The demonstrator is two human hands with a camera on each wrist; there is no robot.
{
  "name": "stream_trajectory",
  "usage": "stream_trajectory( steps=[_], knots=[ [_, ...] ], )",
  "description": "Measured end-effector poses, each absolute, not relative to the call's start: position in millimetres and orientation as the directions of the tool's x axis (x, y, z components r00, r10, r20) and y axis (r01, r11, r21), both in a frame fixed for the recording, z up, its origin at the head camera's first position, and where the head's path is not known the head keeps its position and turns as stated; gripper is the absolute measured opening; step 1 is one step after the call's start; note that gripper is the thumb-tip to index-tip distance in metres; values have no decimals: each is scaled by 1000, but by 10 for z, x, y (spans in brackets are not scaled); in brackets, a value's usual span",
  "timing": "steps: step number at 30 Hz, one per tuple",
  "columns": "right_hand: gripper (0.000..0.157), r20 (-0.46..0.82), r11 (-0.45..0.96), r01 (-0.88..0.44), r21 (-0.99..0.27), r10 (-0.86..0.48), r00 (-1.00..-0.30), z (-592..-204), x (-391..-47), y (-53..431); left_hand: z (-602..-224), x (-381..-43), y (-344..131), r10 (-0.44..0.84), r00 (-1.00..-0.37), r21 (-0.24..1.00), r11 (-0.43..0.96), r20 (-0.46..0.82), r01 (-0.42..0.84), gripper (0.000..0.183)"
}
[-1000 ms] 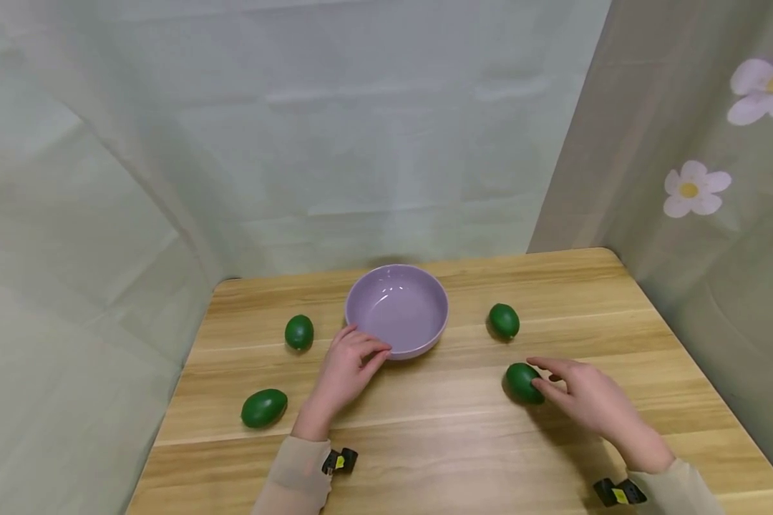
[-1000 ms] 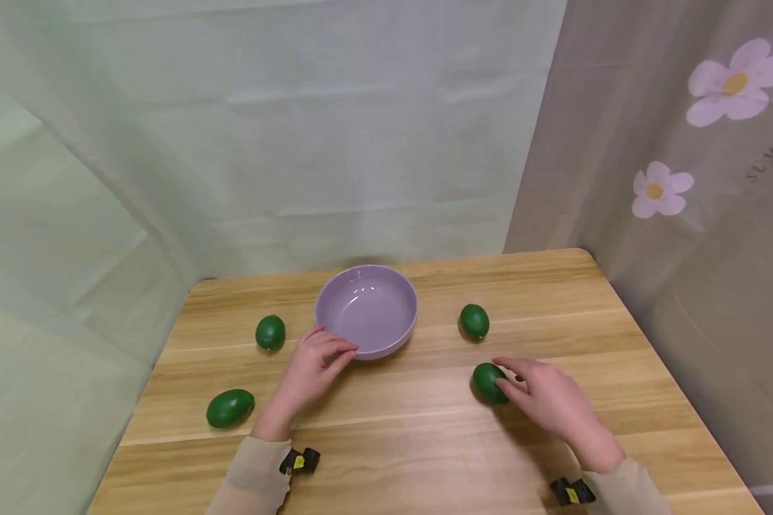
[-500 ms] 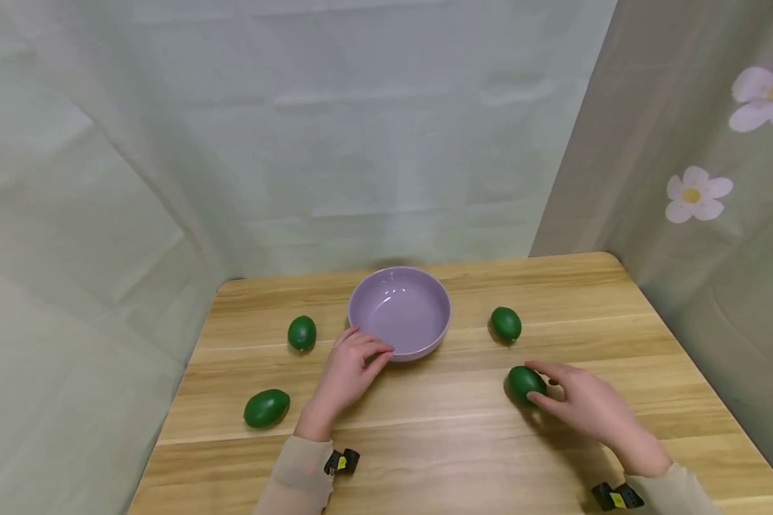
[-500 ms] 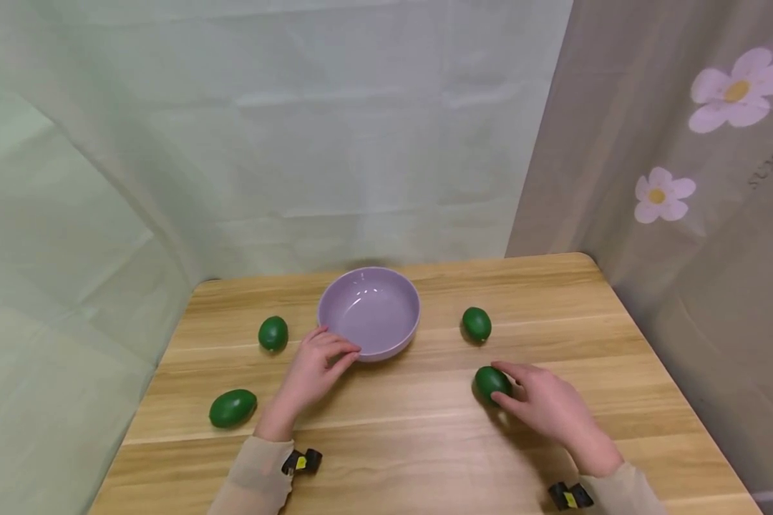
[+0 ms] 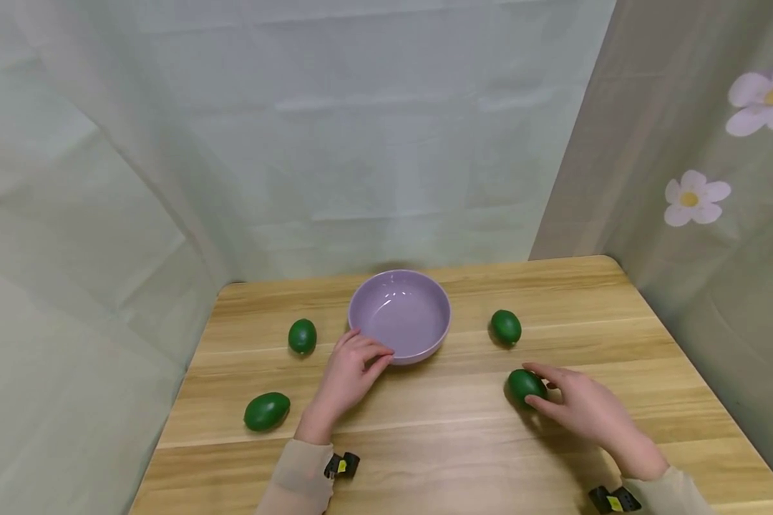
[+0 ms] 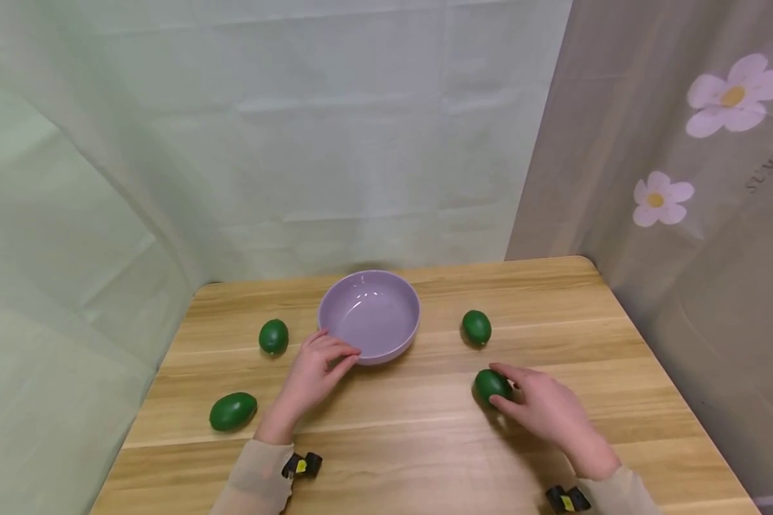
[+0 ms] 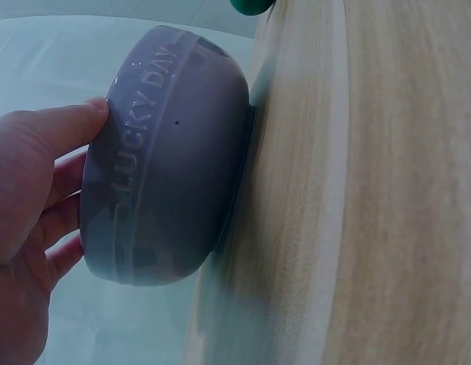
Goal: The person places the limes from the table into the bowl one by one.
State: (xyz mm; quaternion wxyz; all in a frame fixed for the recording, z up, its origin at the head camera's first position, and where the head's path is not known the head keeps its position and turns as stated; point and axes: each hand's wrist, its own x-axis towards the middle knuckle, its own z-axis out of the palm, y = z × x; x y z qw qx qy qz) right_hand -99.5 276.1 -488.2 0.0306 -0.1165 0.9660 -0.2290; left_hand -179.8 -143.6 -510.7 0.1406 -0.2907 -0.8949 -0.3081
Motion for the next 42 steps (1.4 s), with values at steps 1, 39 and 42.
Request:
stream_trajectory(
  steps=[1, 39, 42],
  knots=[
    [57, -7, 867, -210, -452, -239, -971, -4884, -993, 2758, -5109, -1800, -1437, 434, -791, 469, 641, 431, 607, 8],
    [58, -42, 868, -182, -461, -227, -973, -4893, -1003, 2677, -5124, -1798, -1433, 430, -798, 481, 640, 422, 599, 8],
    [58, -43, 866, -186, -464, -232, -972, -4891, -1012, 2677, -5124, -1798, -1434, 429, -792, 480, 634, 435, 607, 8]
  ],
)
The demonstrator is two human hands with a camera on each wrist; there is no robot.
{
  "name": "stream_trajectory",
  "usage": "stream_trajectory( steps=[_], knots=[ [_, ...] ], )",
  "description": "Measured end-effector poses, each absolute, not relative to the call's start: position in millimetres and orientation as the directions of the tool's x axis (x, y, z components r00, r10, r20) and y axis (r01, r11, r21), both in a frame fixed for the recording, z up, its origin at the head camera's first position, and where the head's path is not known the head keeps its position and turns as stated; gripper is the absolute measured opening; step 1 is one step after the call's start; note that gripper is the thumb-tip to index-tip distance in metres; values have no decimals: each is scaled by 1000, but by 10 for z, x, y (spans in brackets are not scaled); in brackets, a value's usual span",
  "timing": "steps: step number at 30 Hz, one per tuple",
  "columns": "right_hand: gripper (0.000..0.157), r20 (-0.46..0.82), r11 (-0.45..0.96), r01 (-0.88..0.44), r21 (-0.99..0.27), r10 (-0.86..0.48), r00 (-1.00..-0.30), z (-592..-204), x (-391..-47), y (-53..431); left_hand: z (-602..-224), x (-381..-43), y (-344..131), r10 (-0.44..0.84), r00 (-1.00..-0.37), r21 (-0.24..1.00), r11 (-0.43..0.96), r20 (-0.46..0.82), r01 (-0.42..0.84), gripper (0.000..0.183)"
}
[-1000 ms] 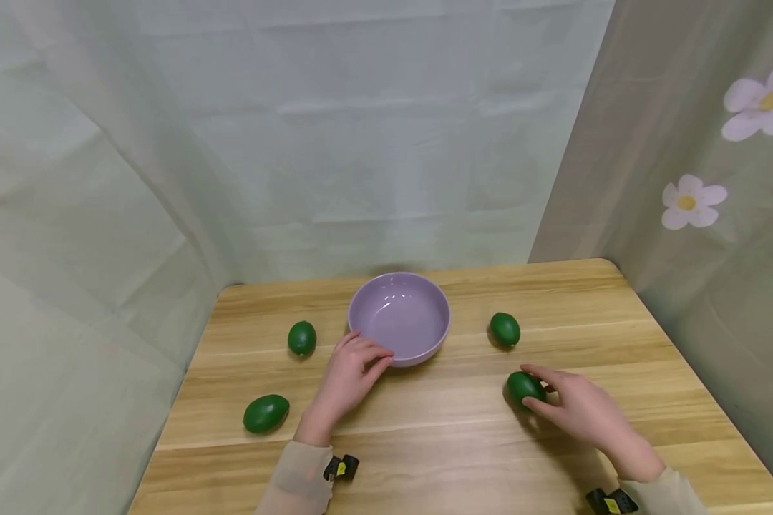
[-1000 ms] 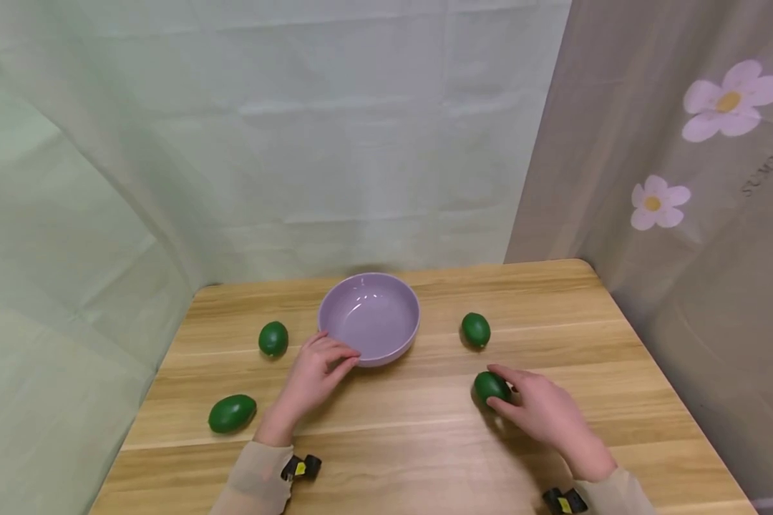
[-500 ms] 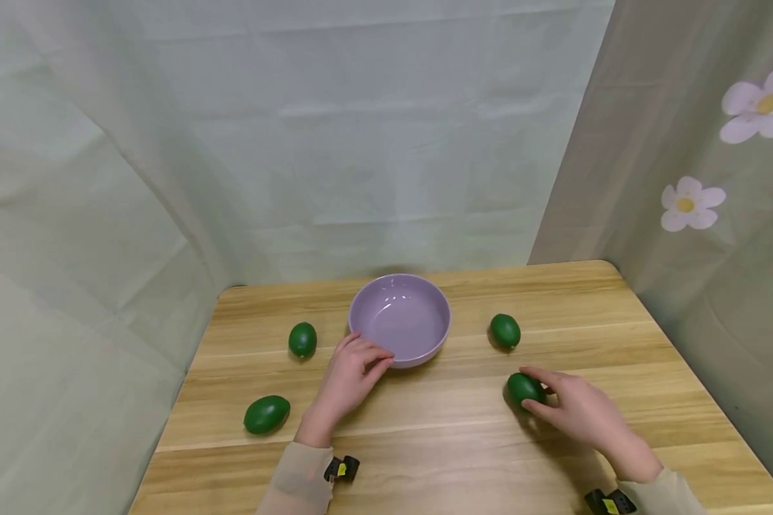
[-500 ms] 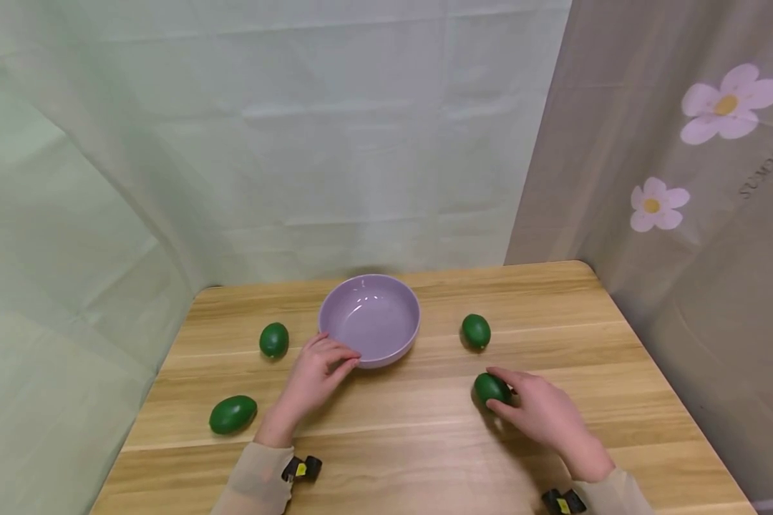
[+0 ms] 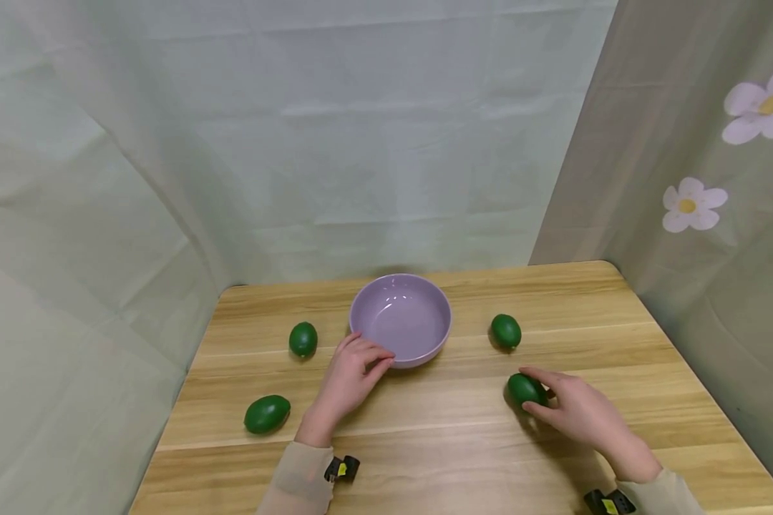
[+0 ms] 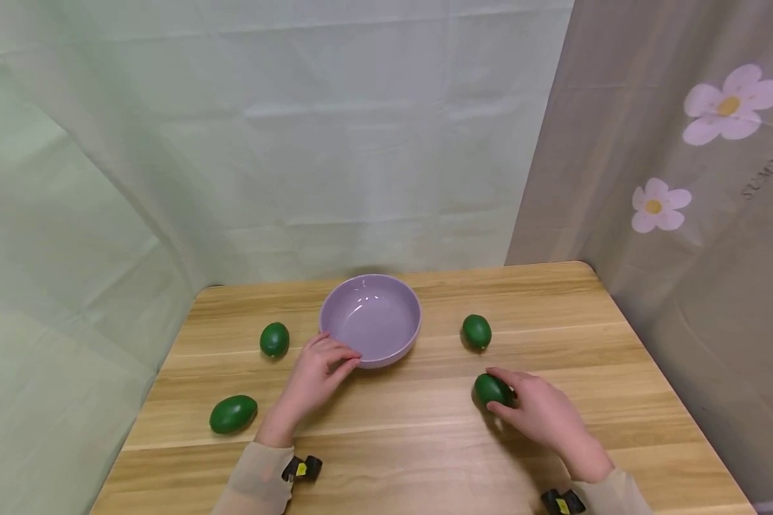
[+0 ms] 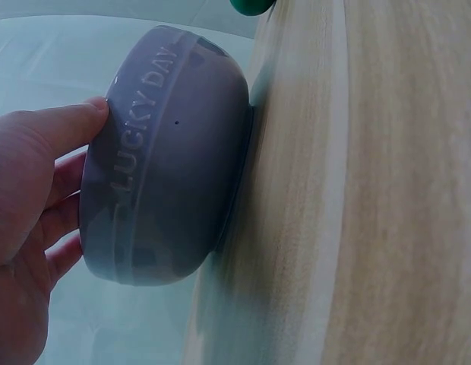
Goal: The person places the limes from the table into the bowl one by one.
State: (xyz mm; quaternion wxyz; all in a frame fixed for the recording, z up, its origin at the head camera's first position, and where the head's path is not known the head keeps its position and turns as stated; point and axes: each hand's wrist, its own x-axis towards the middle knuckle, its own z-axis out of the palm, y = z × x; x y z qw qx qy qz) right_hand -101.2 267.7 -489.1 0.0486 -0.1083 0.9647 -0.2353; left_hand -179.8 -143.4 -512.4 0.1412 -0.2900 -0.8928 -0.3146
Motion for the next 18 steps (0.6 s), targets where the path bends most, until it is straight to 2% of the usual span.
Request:
stream_trajectory(
  steps=[18],
  knots=[
    [56, -7, 845, -220, -488, -256, -967, -4907, -1025, 2684, -5111, -1798, -1448, 438, -783, 466, 634, 443, 618, 8]
  ],
)
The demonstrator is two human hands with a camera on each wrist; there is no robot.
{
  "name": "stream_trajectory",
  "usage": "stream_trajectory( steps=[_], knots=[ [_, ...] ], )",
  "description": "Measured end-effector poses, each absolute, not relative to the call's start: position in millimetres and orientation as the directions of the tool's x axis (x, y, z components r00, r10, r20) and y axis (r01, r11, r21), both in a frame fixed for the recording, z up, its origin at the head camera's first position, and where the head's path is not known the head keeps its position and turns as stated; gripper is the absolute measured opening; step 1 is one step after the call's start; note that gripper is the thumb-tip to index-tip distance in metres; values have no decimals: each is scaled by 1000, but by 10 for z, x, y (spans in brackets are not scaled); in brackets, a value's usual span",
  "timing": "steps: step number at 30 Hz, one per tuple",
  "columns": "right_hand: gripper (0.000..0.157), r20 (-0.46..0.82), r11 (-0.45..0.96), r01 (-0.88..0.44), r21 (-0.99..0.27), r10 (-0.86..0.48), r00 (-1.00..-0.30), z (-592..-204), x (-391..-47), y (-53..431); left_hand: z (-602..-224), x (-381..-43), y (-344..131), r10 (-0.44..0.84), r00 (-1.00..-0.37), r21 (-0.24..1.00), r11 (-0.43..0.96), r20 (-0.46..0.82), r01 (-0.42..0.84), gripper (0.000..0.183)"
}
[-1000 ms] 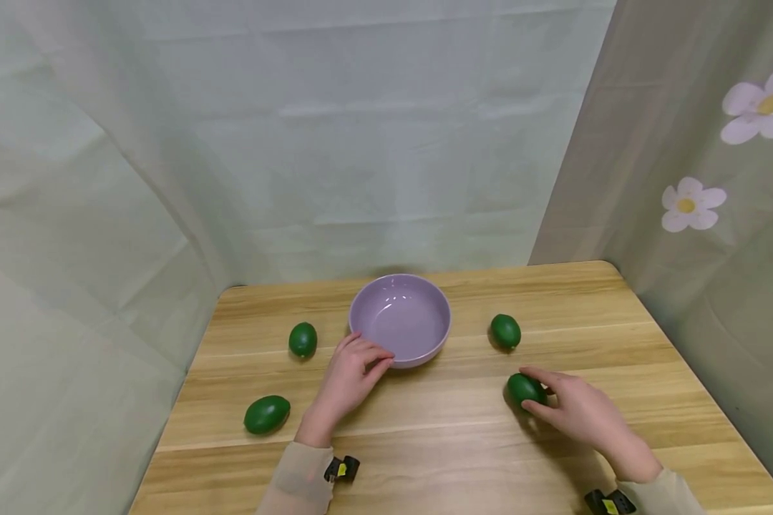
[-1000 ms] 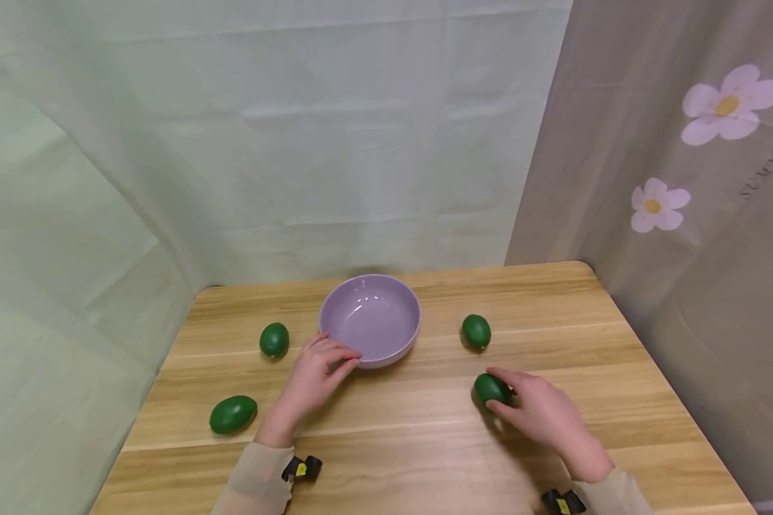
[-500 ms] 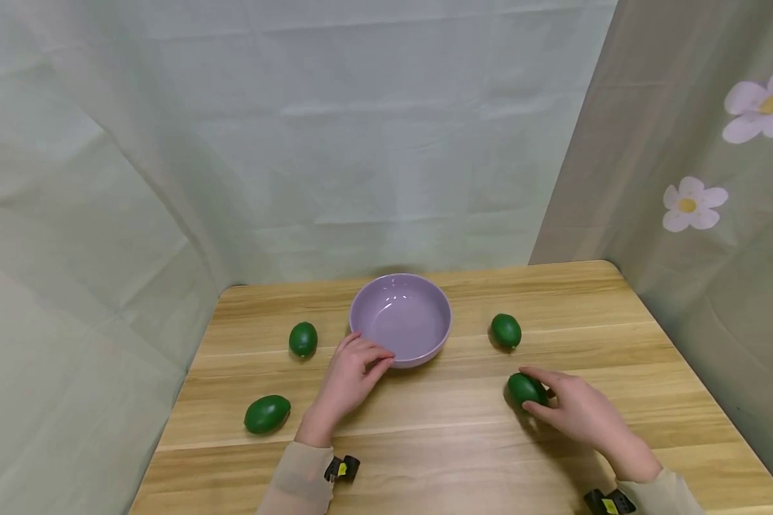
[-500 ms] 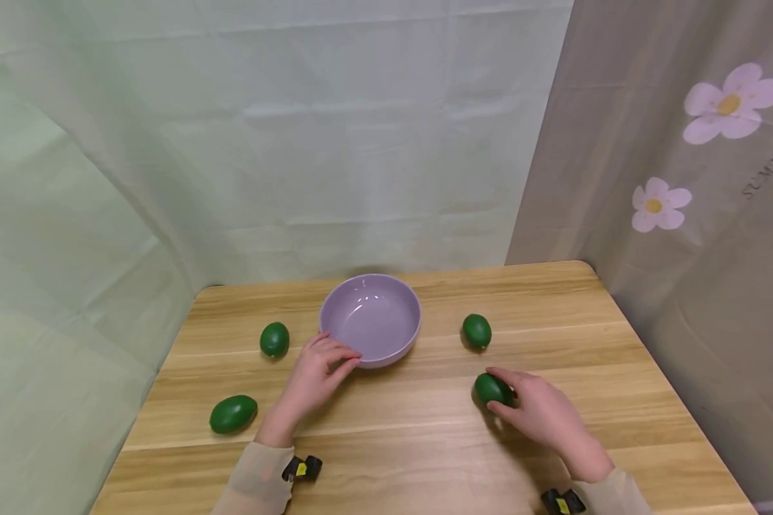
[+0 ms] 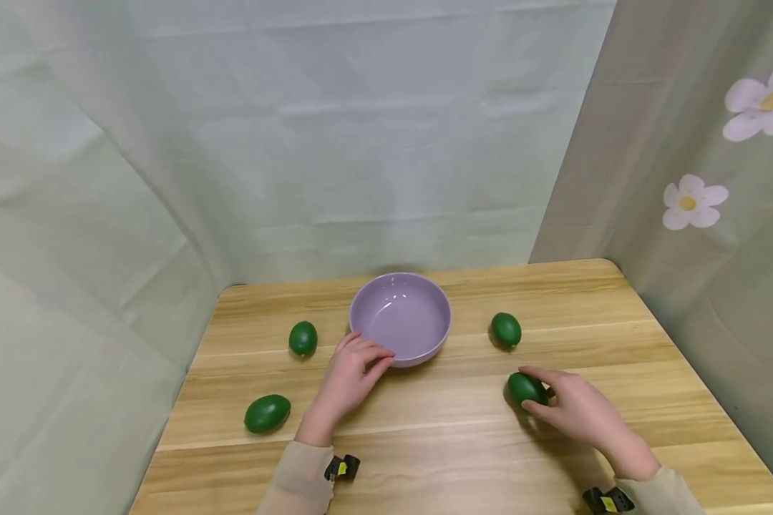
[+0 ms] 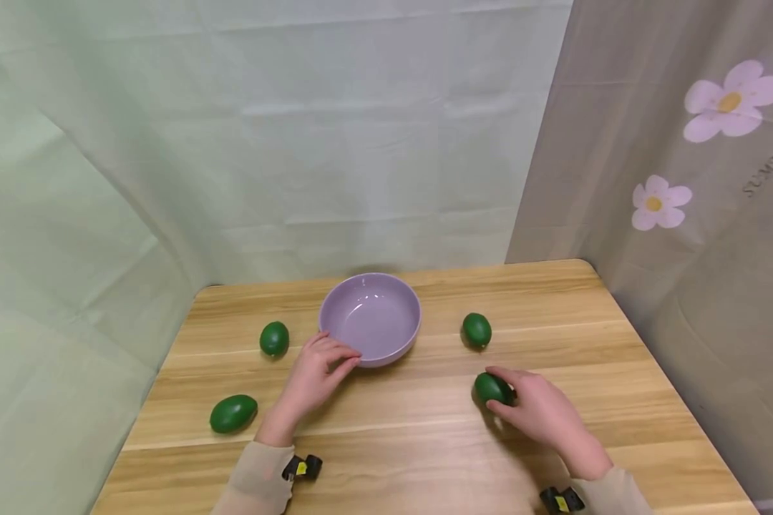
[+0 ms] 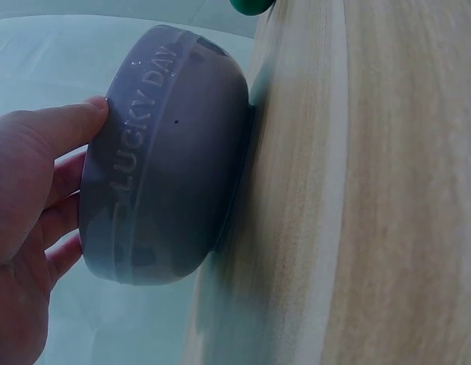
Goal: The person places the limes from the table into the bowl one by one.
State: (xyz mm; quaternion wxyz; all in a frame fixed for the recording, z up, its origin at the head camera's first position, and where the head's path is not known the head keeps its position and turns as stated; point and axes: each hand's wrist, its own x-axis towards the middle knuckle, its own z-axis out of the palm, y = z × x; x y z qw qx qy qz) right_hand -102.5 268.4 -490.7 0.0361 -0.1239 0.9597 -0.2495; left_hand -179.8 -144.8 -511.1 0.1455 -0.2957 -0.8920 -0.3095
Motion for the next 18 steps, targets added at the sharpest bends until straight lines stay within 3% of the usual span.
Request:
stream_trajectory(
  steps=[18],
  knots=[
    [55, 37, 840, -250, -482, -265, -963, -4913, -1035, 2678, -5116, -1795, -1448, 438, -779, 465, 629, 449, 623, 8]
  ],
)
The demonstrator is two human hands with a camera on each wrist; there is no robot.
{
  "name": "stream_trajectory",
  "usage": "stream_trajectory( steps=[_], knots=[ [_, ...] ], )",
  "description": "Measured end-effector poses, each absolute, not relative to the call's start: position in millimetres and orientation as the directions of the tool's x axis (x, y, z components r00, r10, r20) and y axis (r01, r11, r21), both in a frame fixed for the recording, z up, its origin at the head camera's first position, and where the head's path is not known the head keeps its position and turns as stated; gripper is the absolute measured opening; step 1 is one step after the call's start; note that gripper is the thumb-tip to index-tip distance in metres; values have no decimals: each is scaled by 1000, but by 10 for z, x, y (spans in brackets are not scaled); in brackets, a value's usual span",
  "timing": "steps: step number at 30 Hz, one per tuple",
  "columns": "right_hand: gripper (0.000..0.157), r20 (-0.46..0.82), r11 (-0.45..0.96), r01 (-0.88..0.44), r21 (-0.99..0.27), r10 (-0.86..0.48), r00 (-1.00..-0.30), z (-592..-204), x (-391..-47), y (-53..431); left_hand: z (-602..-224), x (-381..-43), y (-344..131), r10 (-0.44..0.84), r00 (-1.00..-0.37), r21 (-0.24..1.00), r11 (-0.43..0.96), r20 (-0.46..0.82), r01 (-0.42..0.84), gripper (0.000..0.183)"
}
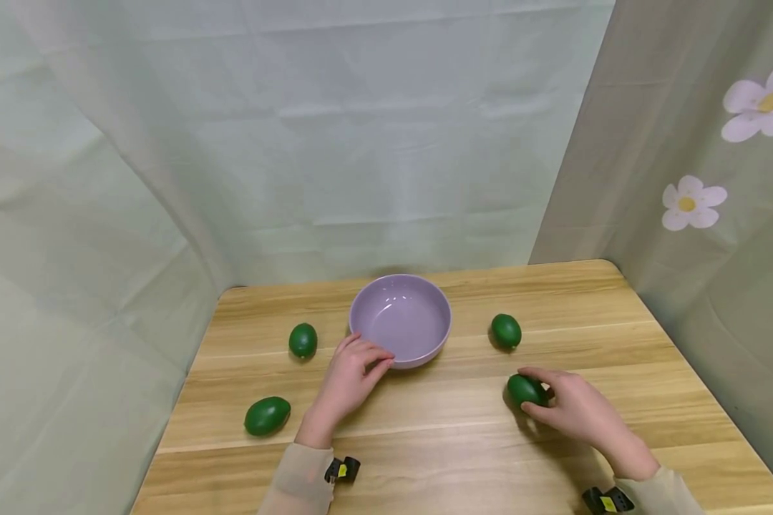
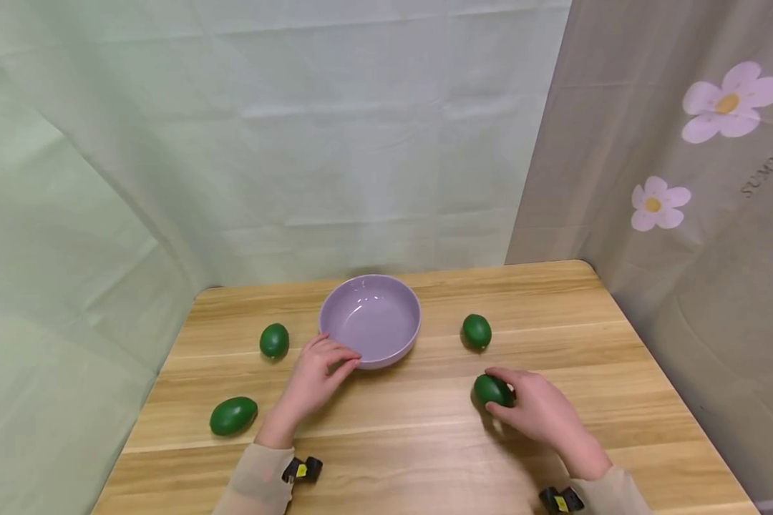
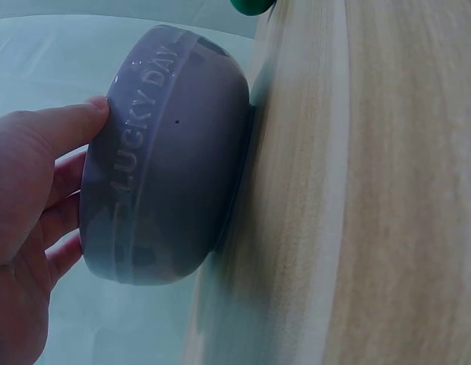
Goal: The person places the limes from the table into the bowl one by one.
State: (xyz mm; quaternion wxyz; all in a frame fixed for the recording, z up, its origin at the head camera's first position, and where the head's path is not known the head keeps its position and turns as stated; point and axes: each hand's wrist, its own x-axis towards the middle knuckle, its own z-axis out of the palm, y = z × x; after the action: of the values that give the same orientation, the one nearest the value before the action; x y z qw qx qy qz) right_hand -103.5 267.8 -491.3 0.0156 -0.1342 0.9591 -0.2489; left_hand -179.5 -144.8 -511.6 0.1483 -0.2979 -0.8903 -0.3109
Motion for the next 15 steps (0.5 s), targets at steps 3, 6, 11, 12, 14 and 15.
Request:
stream_trajectory(
  steps=[3, 6, 11, 12, 14, 15],
  knots=[
    [55, 54, 834, -255, -488, -263, -963, -4897, -1049, 2664, -5115, -1796, -1452, 438, -777, 466, 627, 451, 624, 8],
    [54, 82, 829, -265, -493, -259, -962, -4875, -1068, 2634, -5115, -1795, -1458, 441, -775, 458, 631, 452, 626, 7],
    [54, 141, 803, -297, -517, -262, -955, -4820, -1121, 2564, -5116, -1796, -1468, 447, -777, 459, 631, 443, 625, 8],
    [53, 158, 796, -308, -522, -265, -951, -4805, -1133, 2549, -5115, -1797, -1469, 448, -778, 461, 631, 441, 624, 8],
    [52, 192, 782, -329, -530, -267, -944, -4774, -1160, 2518, -5113, -1800, -1472, 450, -779, 466, 629, 436, 623, 9],
    [52, 208, 776, -336, -534, -264, -942, -4757, -1172, 2501, -5114, -1803, -1473, 451, -779, 467, 627, 435, 624, 9]
  ],
)
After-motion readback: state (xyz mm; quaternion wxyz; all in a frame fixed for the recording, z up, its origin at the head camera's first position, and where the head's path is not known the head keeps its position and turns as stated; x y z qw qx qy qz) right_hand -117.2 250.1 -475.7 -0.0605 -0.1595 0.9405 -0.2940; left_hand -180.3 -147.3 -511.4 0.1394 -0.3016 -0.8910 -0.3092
